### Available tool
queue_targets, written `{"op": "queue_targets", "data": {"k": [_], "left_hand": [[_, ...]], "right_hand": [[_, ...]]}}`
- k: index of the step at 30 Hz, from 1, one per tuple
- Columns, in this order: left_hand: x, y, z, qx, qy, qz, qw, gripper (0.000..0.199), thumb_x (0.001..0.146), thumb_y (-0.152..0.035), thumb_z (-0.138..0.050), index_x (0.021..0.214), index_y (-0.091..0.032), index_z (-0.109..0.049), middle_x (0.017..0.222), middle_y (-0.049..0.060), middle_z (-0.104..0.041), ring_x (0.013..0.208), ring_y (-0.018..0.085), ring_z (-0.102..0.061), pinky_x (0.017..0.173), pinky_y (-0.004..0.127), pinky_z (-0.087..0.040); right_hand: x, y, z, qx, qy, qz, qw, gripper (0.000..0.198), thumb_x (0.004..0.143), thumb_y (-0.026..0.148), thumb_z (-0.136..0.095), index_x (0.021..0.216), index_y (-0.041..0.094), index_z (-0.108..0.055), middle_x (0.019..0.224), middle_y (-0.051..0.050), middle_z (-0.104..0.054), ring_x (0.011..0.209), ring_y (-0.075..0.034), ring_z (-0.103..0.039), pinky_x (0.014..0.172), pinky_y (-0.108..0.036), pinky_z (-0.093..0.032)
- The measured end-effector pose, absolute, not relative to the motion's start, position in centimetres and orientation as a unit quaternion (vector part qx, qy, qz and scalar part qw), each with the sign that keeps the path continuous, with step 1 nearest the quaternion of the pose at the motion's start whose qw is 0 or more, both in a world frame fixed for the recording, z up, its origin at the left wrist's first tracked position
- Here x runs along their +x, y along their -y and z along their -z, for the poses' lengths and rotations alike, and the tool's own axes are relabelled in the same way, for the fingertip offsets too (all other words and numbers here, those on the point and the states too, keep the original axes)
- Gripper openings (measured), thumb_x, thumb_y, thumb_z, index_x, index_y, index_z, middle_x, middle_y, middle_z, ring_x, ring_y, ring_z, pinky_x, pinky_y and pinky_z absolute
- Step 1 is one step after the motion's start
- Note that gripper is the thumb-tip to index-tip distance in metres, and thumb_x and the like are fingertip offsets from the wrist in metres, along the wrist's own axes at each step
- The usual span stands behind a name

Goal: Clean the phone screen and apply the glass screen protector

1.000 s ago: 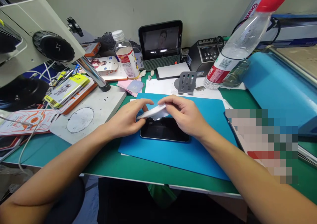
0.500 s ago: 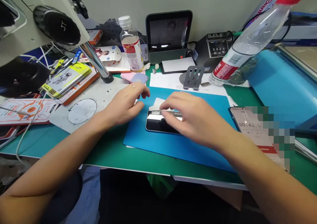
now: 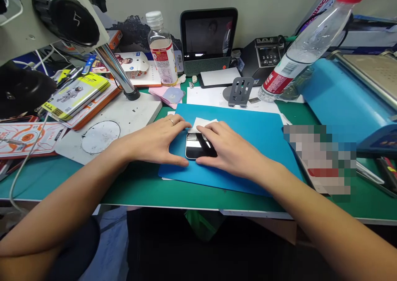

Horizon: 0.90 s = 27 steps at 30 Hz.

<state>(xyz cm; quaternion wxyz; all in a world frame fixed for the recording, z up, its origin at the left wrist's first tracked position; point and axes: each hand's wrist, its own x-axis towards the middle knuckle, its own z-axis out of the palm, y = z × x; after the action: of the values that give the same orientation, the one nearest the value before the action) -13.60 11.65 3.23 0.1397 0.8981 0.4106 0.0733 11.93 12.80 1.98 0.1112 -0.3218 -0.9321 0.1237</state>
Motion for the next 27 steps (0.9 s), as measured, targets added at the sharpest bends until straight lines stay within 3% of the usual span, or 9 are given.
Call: {"op": "queue_targets", "data": {"k": [4, 9, 15, 20, 24, 27], "left_hand": [[-13.0, -11.2, -3.7, 0.9, -0.388, -0.119, 0.158, 0.087, 0.071, -0.067, -0.085, 0.133, -0.015, -0.053, 0.123, 0.014, -0.059, 0.114, 0.034, -0.059, 0.097, 0.044, -0.05], [-12.2, -10.8, -4.0, 0.89, -0.352, -0.215, 0.193, 0.076, 0.073, -0.059, -0.088, 0.129, -0.021, -0.053, 0.126, 0.013, -0.061, 0.116, 0.032, -0.06, 0.097, 0.044, -0.051], [-12.1, -11.4, -3.8, 0.852, -0.308, -0.343, 0.249, 0.066, 0.079, -0.052, -0.086, 0.13, -0.025, -0.054, 0.128, 0.01, -0.065, 0.118, 0.029, -0.061, 0.099, 0.041, -0.051], [-11.6, -10.9, -3.9, 0.798, -0.351, -0.384, 0.305, 0.052, 0.086, -0.052, -0.078, 0.125, -0.025, -0.056, 0.125, 0.008, -0.068, 0.112, 0.027, -0.064, 0.095, 0.04, -0.053], [-11.0, -10.4, -3.7, 0.753, -0.375, -0.407, 0.356, 0.058, 0.081, -0.051, -0.081, 0.124, -0.025, -0.052, 0.119, 0.007, -0.068, 0.108, 0.026, -0.066, 0.092, 0.04, -0.055], [-10.9, -10.2, -3.6, 0.73, -0.367, -0.438, 0.376, 0.058, 0.08, -0.044, -0.082, 0.124, -0.026, -0.049, 0.117, 0.005, -0.07, 0.109, 0.025, -0.067, 0.096, 0.041, -0.055]], "right_hand": [[12.6, -12.2, -2.3, -0.29, 0.937, -0.114, 0.158, 0.078, 0.085, 0.046, -0.078, 0.152, 0.016, -0.051, 0.13, -0.02, -0.065, 0.116, -0.036, -0.062, 0.095, -0.054, -0.058], [14.0, -11.7, -3.0, -0.282, 0.922, -0.11, 0.241, 0.084, 0.084, 0.047, -0.081, 0.157, 0.025, -0.046, 0.132, -0.017, -0.063, 0.119, -0.036, -0.063, 0.097, -0.052, -0.059], [12.7, -12.5, -4.1, -0.268, 0.89, -0.18, 0.322, 0.078, 0.081, 0.047, -0.083, 0.152, 0.032, -0.053, 0.128, -0.012, -0.064, 0.114, -0.032, -0.067, 0.097, -0.05, -0.06], [11.6, -13.3, -5.2, -0.227, 0.889, -0.195, 0.346, 0.064, 0.087, 0.034, -0.079, 0.146, 0.03, -0.056, 0.118, -0.01, -0.065, 0.106, -0.025, -0.067, 0.092, -0.042, -0.061], [11.6, -14.0, -5.8, -0.192, 0.901, -0.19, 0.338, 0.065, 0.084, 0.035, -0.082, 0.143, 0.031, -0.057, 0.124, -0.01, -0.064, 0.113, -0.028, -0.064, 0.096, -0.045, -0.058], [11.3, -14.1, -6.3, -0.178, 0.899, -0.2, 0.345, 0.055, 0.086, 0.033, -0.078, 0.138, 0.032, -0.06, 0.124, -0.01, -0.065, 0.112, -0.028, -0.064, 0.095, -0.044, -0.058]]}}
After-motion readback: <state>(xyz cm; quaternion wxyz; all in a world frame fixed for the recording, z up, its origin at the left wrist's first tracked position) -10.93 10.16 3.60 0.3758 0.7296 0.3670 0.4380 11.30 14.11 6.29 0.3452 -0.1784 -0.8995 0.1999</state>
